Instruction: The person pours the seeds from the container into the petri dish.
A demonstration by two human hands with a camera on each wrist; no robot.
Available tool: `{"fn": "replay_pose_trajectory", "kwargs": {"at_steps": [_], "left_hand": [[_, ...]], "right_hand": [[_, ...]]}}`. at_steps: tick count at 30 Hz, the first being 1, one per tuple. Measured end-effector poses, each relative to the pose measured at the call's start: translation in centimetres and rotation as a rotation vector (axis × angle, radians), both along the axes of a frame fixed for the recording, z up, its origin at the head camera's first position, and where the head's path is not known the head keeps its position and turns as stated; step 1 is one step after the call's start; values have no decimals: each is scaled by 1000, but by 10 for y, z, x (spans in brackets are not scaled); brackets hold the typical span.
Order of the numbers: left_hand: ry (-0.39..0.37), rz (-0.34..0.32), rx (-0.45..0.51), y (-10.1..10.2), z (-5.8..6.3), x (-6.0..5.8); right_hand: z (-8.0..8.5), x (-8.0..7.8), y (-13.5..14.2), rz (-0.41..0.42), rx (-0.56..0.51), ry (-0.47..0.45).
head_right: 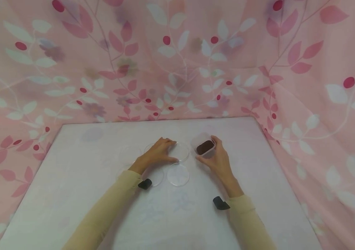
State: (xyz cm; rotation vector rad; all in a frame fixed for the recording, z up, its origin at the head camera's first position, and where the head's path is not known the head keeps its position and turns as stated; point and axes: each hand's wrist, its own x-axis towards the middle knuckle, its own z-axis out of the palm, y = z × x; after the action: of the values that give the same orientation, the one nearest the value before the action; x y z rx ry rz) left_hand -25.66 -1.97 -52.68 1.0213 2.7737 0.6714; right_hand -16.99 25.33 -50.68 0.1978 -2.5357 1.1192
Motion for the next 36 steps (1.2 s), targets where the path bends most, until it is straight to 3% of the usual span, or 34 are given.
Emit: {"fn": "replay_pose_trajectory", "kwargs": {"at_steps": [14,24,36], "left_hand": [[10,-1,-18,0,-3,-2],[2,-3,7,-1,-2,-1],[24,18,-4,-1,-3,1]], "right_hand": [[23,-10,-11,104,262,-83],[30,-14,-19,143,344,-138],[37,-18,-27,211,431,-54]]}}
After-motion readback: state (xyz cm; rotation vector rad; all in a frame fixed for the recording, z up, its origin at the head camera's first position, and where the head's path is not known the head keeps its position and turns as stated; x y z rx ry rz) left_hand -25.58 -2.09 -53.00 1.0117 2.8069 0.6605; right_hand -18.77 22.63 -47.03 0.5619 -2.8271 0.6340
